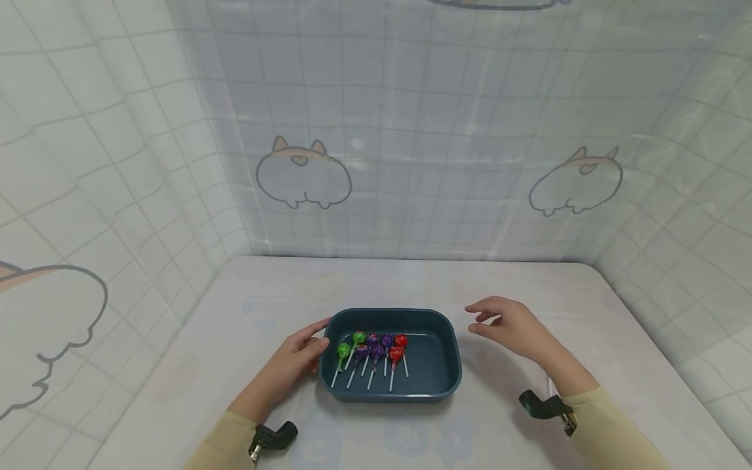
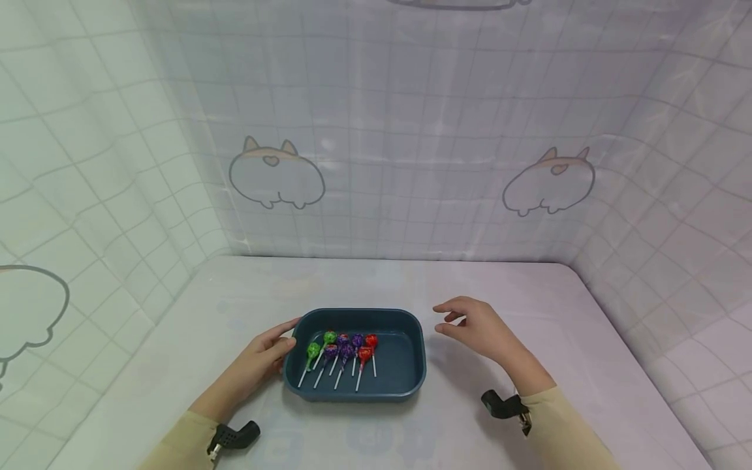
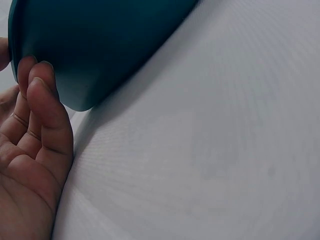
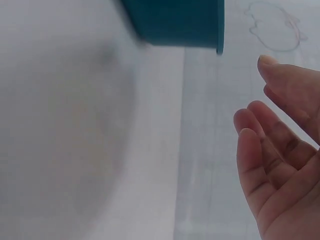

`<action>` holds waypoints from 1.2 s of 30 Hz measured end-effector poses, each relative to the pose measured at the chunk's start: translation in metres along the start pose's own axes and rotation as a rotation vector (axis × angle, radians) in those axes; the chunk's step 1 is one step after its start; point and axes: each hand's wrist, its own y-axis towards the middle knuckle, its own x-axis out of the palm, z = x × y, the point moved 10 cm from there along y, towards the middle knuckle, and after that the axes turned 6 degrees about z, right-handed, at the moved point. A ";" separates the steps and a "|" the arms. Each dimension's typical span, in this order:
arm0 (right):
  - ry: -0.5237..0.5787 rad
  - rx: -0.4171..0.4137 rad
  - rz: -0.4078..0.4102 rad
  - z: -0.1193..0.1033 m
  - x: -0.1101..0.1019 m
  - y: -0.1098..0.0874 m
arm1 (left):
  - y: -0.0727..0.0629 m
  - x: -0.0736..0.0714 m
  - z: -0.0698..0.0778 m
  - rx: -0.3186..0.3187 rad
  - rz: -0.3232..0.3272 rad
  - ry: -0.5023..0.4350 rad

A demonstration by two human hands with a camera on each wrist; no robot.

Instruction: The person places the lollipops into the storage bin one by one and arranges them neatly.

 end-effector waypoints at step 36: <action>-0.036 0.294 0.105 0.096 -0.043 -0.091 | 0.001 -0.001 -0.001 0.002 0.006 -0.007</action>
